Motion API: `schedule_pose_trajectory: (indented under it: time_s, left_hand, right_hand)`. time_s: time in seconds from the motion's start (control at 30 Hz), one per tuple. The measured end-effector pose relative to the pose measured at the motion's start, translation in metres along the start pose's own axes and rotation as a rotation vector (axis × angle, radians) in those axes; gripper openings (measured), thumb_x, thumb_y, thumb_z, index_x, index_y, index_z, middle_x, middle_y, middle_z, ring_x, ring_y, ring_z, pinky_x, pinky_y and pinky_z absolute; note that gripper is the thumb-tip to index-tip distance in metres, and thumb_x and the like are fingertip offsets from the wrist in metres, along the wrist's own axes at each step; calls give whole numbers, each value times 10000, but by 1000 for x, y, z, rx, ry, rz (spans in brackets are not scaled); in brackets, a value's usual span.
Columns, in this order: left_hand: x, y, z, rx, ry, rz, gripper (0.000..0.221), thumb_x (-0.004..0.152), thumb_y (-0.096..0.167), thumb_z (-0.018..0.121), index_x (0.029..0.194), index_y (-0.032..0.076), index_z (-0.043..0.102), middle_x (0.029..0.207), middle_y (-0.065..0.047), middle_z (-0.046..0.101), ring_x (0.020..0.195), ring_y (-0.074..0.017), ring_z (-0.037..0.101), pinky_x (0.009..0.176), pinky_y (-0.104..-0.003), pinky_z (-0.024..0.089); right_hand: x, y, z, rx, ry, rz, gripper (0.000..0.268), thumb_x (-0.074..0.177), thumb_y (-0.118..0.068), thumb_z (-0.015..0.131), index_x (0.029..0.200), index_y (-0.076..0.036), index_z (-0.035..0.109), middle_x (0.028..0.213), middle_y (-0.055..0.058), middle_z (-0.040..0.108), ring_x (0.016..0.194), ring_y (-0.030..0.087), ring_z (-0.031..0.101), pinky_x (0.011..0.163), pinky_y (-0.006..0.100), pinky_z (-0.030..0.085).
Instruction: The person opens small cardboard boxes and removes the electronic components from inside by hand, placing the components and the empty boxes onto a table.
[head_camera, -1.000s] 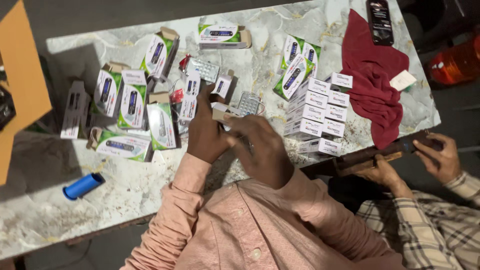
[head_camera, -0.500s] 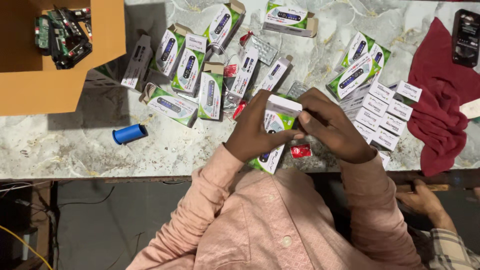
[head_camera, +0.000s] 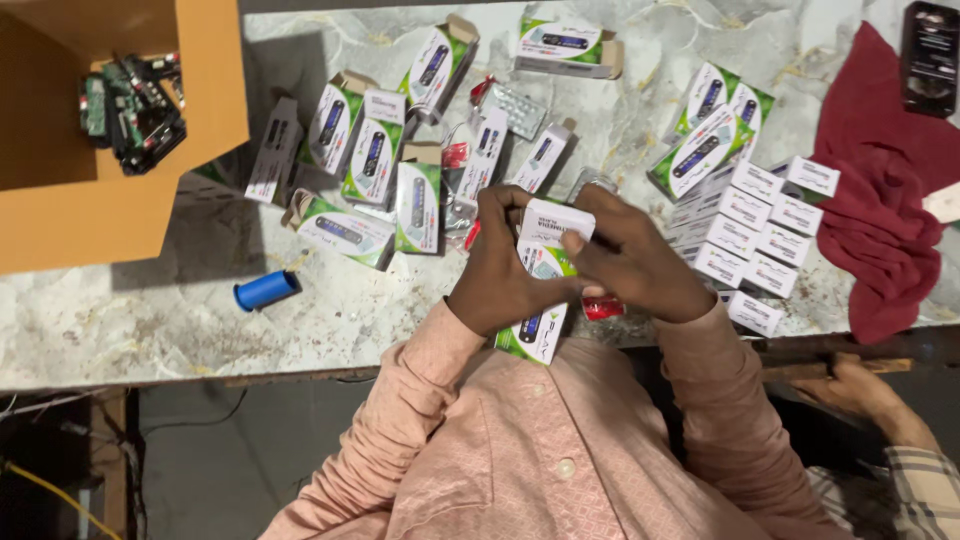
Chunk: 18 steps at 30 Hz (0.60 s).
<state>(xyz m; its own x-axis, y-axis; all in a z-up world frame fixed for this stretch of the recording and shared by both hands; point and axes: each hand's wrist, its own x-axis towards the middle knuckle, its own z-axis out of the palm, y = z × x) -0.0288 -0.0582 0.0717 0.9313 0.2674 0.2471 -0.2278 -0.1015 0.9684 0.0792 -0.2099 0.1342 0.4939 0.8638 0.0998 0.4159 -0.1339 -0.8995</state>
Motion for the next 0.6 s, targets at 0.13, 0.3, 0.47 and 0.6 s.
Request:
schedule_pose_trajectory:
  time_s: [0.13,0.3,0.47,0.6]
  left_hand:
    - [0,3,0,97,-61,50,923,708,289,951,1313,11,311,1170,-152,540,1096,-232,604,992,-384,525]
    - [-8,0,5,71,0,25,924,711,321,975,1272,-1,316,1154,-155,516,1072,-221,581,961,-366,515]
    - [-15,6,6,-368,56,-14,734,819,209,908,1228,59,317,1231,-127,485,1186,-198,593,1003,-367,577]
    - [-26,-1,-8,-403,66,-116,606,832,86,863,1171,68,360,1159,-112,585,1114,-189,671,941,-372,615]
  right_hand:
    - [-5,3,1,-40,-7,-22,295,973,-265,675,1024,24,641,928,58,517,860,131,501,761,295,423]
    - [-24,11,6,183,208,76,234,934,-123,727,947,-30,513,988,53,528,881,100,461,788,260,394]
    - [-39,17,12,227,251,97,170,962,-10,696,863,-21,558,1038,108,609,866,112,577,782,260,478]
    - [-45,20,18,423,242,180,107,952,16,655,860,-8,606,1228,154,674,835,153,684,760,295,570]
